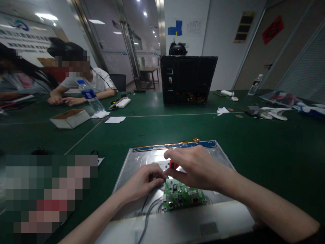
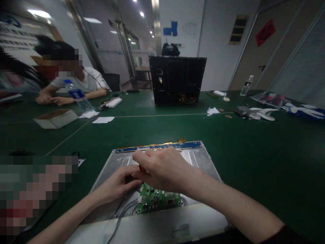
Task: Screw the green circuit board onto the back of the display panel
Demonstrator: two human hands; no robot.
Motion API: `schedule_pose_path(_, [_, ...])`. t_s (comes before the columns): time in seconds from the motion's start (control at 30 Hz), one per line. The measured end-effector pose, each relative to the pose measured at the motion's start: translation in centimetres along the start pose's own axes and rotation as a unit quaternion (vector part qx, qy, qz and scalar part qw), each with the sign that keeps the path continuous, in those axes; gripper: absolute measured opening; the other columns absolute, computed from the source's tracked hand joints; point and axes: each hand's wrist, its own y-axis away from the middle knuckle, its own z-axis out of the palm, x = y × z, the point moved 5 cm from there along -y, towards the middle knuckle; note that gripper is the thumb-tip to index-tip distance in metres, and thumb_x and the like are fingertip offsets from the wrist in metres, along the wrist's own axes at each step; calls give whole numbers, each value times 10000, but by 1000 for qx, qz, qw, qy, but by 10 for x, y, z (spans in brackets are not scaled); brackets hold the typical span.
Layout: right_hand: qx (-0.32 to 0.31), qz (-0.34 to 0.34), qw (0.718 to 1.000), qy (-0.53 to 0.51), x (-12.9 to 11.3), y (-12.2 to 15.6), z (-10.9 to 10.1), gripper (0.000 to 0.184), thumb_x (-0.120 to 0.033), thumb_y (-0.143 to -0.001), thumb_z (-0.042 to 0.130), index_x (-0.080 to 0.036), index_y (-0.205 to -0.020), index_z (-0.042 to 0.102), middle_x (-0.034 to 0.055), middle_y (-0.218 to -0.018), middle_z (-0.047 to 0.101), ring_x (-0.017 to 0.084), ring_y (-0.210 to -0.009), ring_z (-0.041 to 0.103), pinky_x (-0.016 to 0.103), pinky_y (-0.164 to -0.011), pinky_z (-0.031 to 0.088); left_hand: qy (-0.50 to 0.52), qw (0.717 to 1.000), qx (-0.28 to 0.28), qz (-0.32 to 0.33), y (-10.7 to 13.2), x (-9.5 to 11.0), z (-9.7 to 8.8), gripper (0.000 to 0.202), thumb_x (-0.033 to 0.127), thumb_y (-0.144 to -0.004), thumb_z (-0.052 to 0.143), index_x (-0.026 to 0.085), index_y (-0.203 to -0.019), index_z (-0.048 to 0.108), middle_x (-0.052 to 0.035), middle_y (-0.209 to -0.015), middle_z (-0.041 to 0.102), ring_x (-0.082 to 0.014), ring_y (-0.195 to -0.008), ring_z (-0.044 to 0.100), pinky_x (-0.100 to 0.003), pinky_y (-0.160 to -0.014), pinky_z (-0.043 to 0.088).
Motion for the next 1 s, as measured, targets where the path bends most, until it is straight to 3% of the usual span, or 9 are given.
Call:
schedule_pose_path(0.2, [27, -16, 999, -10, -4, 1, -3, 214, -209, -853, 473, -134, -1048, 518, 67, -906, 656, 138, -659, 538, 279, -503, 244, 13, 1000, -8, -3, 0, -1, 1, 130, 269, -877, 596, 166, -871, 674, -36, -839, 668, -196, -776, 583, -292, -702, 433])
schedule_pose_path(0.43, [7, 1, 1000, -14, 0, 0, -3, 258, -390, -950, 526, -155, -1055, 537, 43, -893, 693, 159, -704, 594, 288, -525, 243, -9, 1000, 2, 1, 0, 0, -1, 133, 253, -881, 588, 167, -809, 660, -13, -768, 638, -182, -723, 567, -276, -658, 403])
schedule_pose_path(0.53, [9, 0, 1000, -8, -1, 0, -2, 197, -309, -966, 476, -144, -1049, 545, 44, -859, 699, 155, -672, 590, 292, -522, 242, 3, 1000, -3, 5, 0, 0, 0, 115, 243, -882, 589, 171, -852, 673, -22, -819, 665, -187, -755, 587, -286, -694, 419])
schedule_pose_path(0.7, [29, -10, 999, -7, -3, 0, -3, 233, -214, -844, 500, -123, -1056, 533, 63, -888, 672, 147, -645, 555, 287, -499, 244, 11, 1000, -11, -2, 0, -2, 1, 119, 258, -874, 599, 169, -859, 676, -30, -835, 675, -191, -763, 589, -285, -690, 428])
schedule_pose_path(0.9, [12, -8, 1000, -14, 0, 0, -2, 249, -385, -940, 512, -161, -1045, 541, 47, -884, 683, 155, -701, 581, 289, -532, 254, -18, 1000, -3, -2, -1, -2, -1, 111, 242, -873, 588, 171, -838, 666, -11, -777, 644, -183, -726, 567, -280, -666, 413])
schedule_pose_path(1.0, [3, 5, 1000, -8, 1, -1, -1, 203, -345, -962, 482, -164, -1033, 541, 42, -861, 695, 148, -668, 572, 295, -524, 235, -18, 1000, -10, -6, 0, -3, 0, 124, 261, -884, 585, 171, -861, 667, -24, -822, 665, -193, -767, 583, -292, -699, 429])
